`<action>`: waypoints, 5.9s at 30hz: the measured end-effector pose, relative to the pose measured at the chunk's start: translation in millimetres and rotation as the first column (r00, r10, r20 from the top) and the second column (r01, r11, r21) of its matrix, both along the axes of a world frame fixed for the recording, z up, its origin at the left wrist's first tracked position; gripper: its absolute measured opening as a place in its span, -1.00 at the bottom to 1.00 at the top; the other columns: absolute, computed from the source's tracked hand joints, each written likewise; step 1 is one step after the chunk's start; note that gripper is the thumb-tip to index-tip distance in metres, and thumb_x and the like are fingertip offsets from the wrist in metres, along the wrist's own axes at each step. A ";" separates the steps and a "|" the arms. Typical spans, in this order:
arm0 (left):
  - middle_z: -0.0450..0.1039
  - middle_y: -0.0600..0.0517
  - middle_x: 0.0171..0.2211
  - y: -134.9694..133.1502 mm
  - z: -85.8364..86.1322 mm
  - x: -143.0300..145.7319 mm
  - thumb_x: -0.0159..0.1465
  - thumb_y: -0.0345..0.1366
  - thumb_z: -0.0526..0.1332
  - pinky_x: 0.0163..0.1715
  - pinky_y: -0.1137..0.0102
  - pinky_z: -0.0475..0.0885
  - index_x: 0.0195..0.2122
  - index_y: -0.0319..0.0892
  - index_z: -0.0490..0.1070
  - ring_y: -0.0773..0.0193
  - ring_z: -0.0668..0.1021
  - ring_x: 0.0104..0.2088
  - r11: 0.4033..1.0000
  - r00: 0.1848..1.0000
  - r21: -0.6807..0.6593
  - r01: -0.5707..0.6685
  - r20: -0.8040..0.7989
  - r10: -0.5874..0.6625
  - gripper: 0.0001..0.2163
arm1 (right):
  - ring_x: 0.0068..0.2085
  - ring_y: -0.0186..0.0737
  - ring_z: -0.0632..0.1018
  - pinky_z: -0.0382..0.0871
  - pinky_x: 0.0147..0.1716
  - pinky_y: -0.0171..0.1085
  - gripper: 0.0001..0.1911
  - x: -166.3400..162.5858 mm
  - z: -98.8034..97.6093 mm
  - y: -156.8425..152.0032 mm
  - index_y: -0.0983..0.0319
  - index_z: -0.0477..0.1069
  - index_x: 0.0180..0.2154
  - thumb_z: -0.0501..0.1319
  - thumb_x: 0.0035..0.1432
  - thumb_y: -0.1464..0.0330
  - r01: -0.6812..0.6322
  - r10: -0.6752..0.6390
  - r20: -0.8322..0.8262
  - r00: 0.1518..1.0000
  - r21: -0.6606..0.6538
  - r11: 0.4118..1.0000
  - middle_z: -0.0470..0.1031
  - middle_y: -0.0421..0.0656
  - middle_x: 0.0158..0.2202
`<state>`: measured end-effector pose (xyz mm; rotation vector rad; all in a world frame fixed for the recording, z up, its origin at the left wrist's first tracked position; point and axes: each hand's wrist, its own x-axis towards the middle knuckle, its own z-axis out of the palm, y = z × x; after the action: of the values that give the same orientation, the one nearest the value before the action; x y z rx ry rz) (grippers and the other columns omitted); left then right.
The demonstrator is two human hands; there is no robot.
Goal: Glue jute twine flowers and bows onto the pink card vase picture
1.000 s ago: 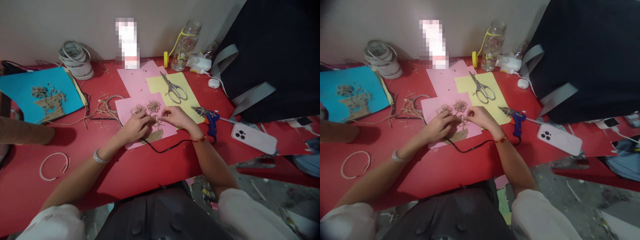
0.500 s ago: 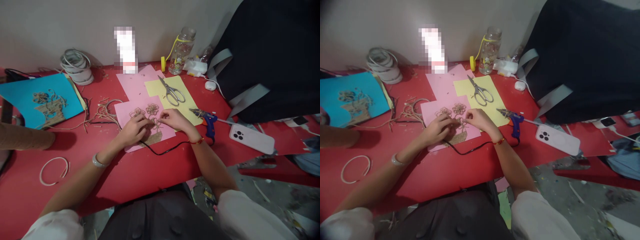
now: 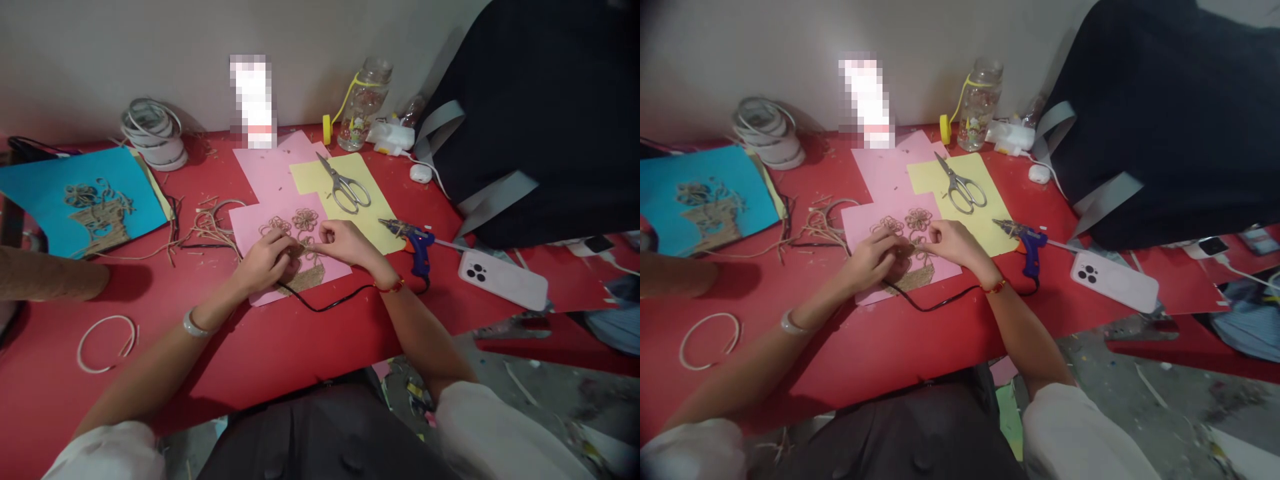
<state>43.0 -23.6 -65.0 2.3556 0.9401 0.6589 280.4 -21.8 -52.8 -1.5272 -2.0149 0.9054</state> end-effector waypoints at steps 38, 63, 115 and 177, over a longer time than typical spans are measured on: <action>0.43 -0.16 -0.11 3.3 -7.8 -0.2 0.34 -0.42 0.01 0.00 0.18 0.44 0.11 -0.24 0.54 0.10 0.48 -0.10 0.993 0.994 0.064 0.099 -0.049 -0.096 -0.59 | -0.47 -0.33 0.28 0.07 -0.43 -0.28 -0.61 3.0 6.9 -1.9 0.18 0.19 -0.53 0.33 0.14 0.20 -0.010 0.010 0.006 1.000 -0.029 1.000 0.25 -0.30 -0.56; 0.40 -0.14 -0.13 4.7 -10.0 1.1 0.36 -0.41 0.04 -0.02 0.17 0.42 0.13 -0.23 0.53 0.11 0.46 -0.10 0.986 0.989 0.100 0.135 -0.069 -0.128 -0.60 | -0.48 -0.35 0.27 0.06 -0.45 -0.28 -0.62 6.1 -0.7 0.0 0.19 0.22 -0.52 0.34 0.16 0.18 -0.025 0.024 -0.035 0.999 -0.024 0.999 0.25 -0.31 -0.56; 0.43 -0.13 -0.13 4.9 -8.6 0.4 0.37 -0.42 0.04 -0.01 0.20 0.41 0.06 -0.18 0.58 0.13 0.46 -0.09 0.988 0.990 0.073 0.137 -0.036 -0.135 -0.63 | -0.45 -0.32 0.27 0.07 -0.41 -0.28 -0.62 -5.5 -3.9 0.3 0.18 0.17 -0.47 0.36 0.18 0.27 0.016 -0.025 0.077 0.997 0.119 0.993 0.30 -0.28 -0.49; 0.41 -0.14 -0.15 7.6 -11.5 -1.1 0.32 -0.46 0.02 -0.02 0.15 0.43 0.10 -0.19 0.57 0.09 0.47 -0.12 0.988 0.989 0.079 0.135 -0.072 -0.130 -0.57 | -0.44 -0.33 0.30 0.10 -0.41 -0.28 -0.60 9.1 10.7 0.4 0.20 0.25 -0.49 0.44 0.11 0.22 0.047 -0.064 0.068 0.996 0.224 0.974 0.36 -0.26 -0.47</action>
<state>41.9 -16.1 -76.5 2.5028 0.7892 0.5798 289.5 -21.4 -42.2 -1.5036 -2.0374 0.5864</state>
